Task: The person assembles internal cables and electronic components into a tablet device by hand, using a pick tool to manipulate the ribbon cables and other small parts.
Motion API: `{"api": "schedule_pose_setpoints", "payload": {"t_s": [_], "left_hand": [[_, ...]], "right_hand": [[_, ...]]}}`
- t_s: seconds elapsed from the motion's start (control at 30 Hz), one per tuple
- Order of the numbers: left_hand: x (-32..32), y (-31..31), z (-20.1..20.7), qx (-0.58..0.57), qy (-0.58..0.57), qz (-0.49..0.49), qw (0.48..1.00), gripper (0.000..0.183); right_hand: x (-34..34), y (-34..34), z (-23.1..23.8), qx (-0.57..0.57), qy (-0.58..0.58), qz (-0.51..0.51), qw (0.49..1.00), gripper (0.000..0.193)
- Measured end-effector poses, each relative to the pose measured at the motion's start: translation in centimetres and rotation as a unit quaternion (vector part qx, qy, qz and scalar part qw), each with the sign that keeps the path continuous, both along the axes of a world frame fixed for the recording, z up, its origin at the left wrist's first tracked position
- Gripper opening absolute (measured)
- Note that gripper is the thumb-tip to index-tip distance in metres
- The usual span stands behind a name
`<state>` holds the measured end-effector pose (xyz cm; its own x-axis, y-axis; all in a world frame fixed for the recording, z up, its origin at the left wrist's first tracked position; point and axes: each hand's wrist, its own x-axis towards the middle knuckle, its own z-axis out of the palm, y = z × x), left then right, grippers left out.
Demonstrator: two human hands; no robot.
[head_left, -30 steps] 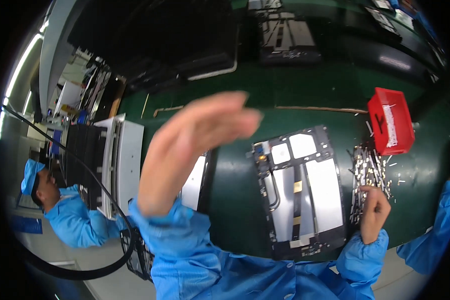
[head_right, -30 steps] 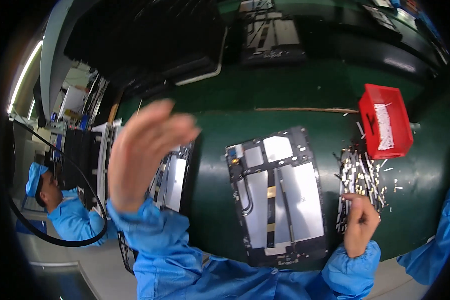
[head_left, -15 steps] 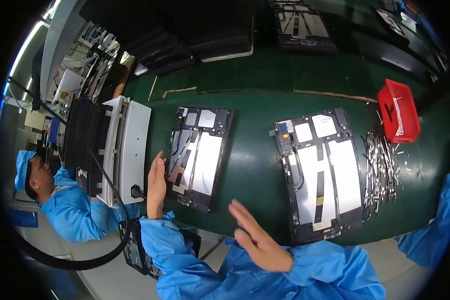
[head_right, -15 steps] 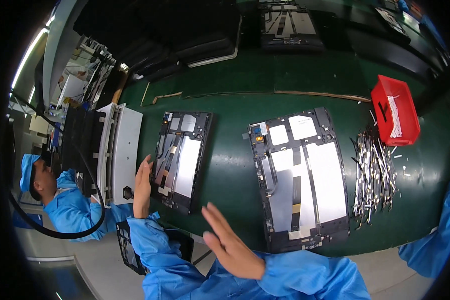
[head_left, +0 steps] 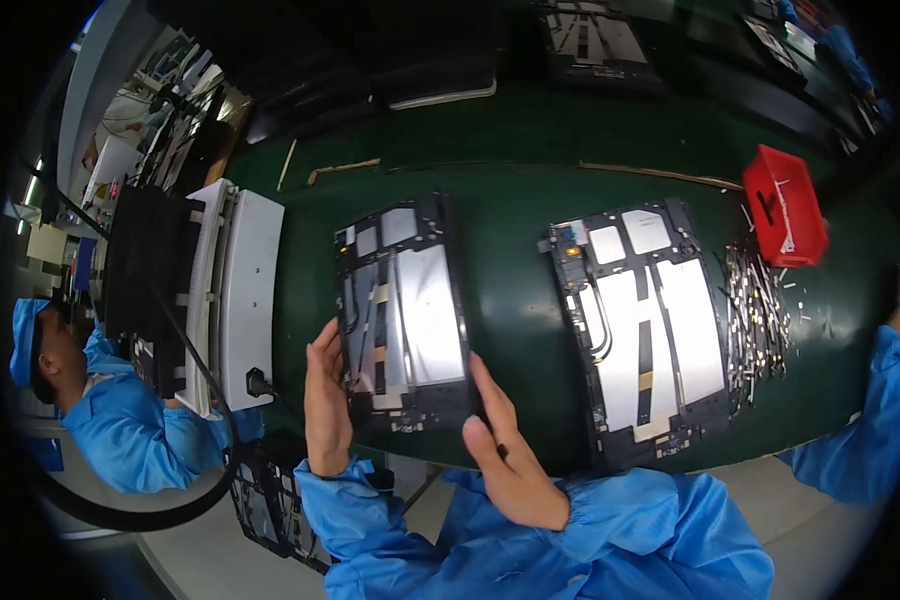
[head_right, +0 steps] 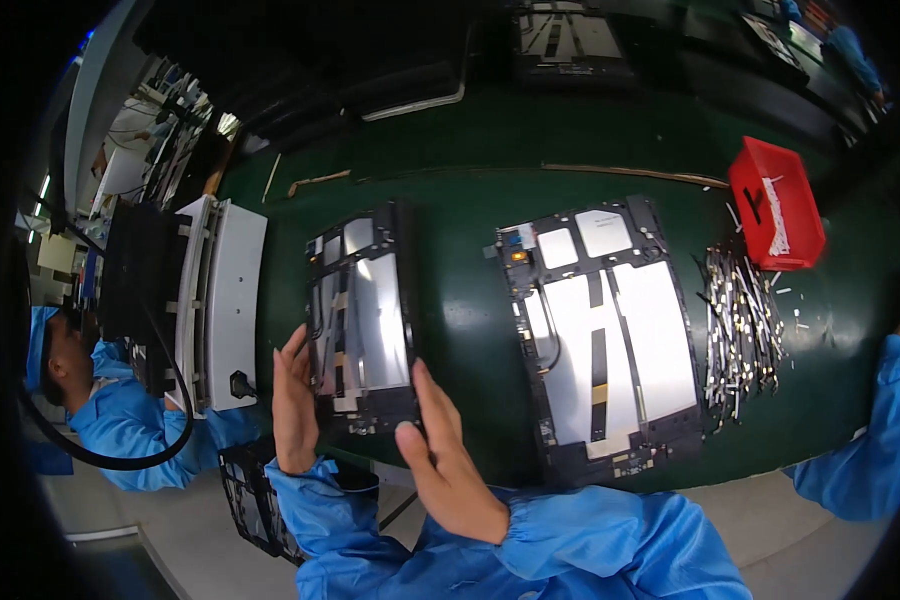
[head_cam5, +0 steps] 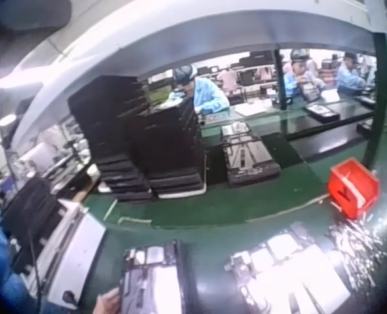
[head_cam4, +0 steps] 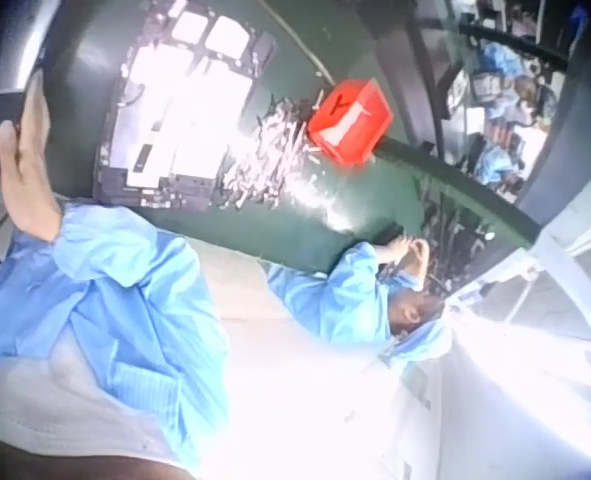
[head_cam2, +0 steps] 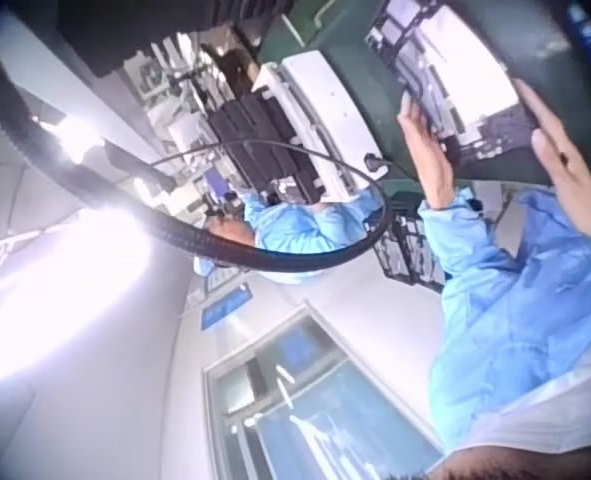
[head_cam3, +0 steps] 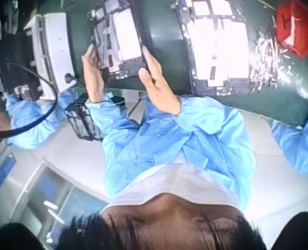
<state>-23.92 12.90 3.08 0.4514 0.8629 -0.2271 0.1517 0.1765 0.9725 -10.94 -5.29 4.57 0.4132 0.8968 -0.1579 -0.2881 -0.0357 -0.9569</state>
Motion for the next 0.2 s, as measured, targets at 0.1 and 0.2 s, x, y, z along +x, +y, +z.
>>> {"api": "schedule_pose_setpoints", "payload": {"t_s": [0.1,0.2], "left_hand": [[0.2,-1.1,0.5,-0.148,-0.172,0.038,0.973,0.049],[1.6,-3.0,1.0,-0.053,-0.188,0.027,0.980,0.053]], "right_hand": [[0.6,-0.4,1.3,0.036,-0.050,0.002,0.998,0.060],[1.6,-1.4,2.0,0.098,-0.108,0.010,0.989,0.062]]}}
